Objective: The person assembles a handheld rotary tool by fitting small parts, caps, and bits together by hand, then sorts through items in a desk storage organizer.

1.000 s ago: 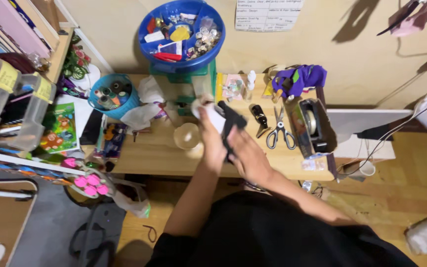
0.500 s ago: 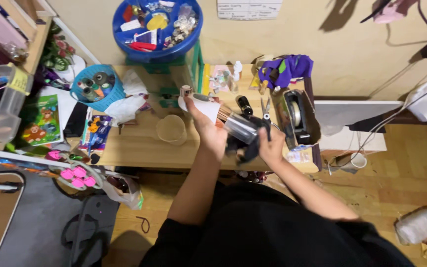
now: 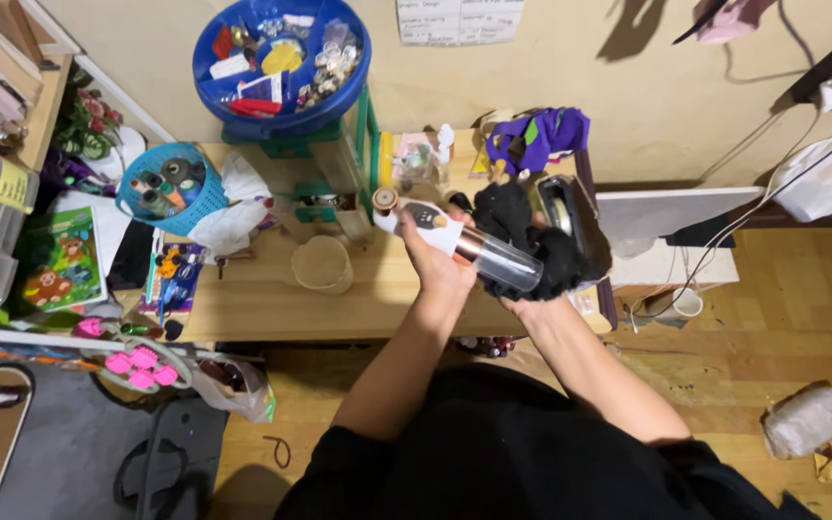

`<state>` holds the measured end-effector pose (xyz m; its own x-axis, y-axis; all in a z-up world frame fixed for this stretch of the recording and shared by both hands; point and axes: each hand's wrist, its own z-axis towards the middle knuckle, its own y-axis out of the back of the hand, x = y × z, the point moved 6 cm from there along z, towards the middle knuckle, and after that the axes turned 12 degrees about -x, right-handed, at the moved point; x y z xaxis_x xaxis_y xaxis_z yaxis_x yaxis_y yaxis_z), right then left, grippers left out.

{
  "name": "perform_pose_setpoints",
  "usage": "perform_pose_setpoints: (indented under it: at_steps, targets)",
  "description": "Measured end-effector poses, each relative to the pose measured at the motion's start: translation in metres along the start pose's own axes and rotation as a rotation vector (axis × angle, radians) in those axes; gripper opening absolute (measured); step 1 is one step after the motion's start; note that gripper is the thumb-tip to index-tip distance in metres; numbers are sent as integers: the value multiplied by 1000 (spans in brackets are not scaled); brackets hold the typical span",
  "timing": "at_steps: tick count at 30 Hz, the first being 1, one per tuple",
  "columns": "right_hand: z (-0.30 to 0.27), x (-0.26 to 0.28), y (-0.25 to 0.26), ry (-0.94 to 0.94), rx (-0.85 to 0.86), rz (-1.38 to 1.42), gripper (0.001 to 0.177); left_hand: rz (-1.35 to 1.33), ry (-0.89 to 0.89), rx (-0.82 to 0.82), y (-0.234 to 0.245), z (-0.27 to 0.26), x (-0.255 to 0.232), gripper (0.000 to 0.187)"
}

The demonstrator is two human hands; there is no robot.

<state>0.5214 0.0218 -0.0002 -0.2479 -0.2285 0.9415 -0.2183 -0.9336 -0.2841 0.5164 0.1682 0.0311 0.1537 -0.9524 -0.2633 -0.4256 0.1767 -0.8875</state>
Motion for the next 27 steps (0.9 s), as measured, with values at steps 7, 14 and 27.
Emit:
perform_pose_setpoints:
  at_steps: [7, 14, 27]
  targets:
    - [-1, -115, -34, -132, -2, -362, 52, 305, -353, 557, 8, -9, -78, 48]
    - [-31, -159, -99, -752, 25, 232, 41, 742, -868, 104, 102, 22, -220, 47]
    - [-58, -173, -172, 155, 288, -1112, 37, 1190, -702, 217, 139, 92, -265, 52]
